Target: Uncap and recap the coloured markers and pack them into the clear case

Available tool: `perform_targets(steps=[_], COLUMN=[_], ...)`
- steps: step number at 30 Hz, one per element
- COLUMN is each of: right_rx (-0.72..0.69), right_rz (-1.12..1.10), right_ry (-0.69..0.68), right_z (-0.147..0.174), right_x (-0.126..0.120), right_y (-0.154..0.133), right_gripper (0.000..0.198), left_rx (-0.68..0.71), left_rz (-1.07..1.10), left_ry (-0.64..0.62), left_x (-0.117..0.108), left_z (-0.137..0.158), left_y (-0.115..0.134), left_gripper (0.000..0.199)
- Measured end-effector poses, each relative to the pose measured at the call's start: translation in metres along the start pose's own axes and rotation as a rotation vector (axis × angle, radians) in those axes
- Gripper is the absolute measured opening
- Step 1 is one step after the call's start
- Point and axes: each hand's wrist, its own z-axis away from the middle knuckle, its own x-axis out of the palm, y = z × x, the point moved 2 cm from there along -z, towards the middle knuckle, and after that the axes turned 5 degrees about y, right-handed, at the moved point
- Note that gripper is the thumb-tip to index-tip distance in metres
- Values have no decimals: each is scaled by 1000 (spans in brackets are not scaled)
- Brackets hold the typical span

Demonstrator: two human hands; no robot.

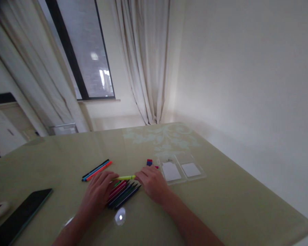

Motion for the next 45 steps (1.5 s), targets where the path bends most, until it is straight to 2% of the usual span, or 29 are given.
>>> perform_targets(steps=[5, 9, 14, 17, 18, 20, 21, 23, 24, 27, 30, 33, 38, 45], right_rx=[33, -7, -52, -77, -58, 66, 167, 331, 391, 451, 427, 428, 436, 481], right_rz=[-30, -34, -1, -6, -13, -36, -54, -46, -24, 43, 152, 247, 321, 334], right_ry=[63, 77, 67, 90, 107, 190, 230, 304, 326, 204, -15, -151, -218, -232], right_z=[1, 2, 3, 2, 1, 2, 3, 7, 8, 10, 6, 2, 0, 2], right_x=[-2, 2, 14, 11, 7, -5, -12, -23, -26, -22, -11, -5, -5, -6], right_y=[-4, -9, -20, -9, 1, 29, 45, 73, 83, 90, 74, 61, 63, 69], right_gripper=[27, 24, 17, 18, 19, 24, 25, 27, 29, 31, 28, 26, 28, 29], left_rx=[72, 117, 64, 15, -22, -151, -232, -390, -417, -382, -333, -340, -401, -403], left_rz=[-80, -26, -39, -128, -147, -168, -170, -203, -219, -248, -230, -160, 11, 227], left_ry=[24, 51, -133, -279, -319, -344, -324, -194, -178, -201, -210, -201, -201, -238], left_x=[0, -2, 7, 9, 7, 1, -3, -12, -13, -8, 2, 8, 9, 10], left_z=[1, 1, 4, 6, 6, 5, 4, 3, 3, 5, 9, 12, 12, 8], left_y=[11, 25, 41, 35, 28, 9, -1, -22, -30, -42, -44, -47, -50, -34], left_gripper=[28, 28, 28, 27, 26, 28, 30, 35, 36, 38, 38, 37, 34, 33])
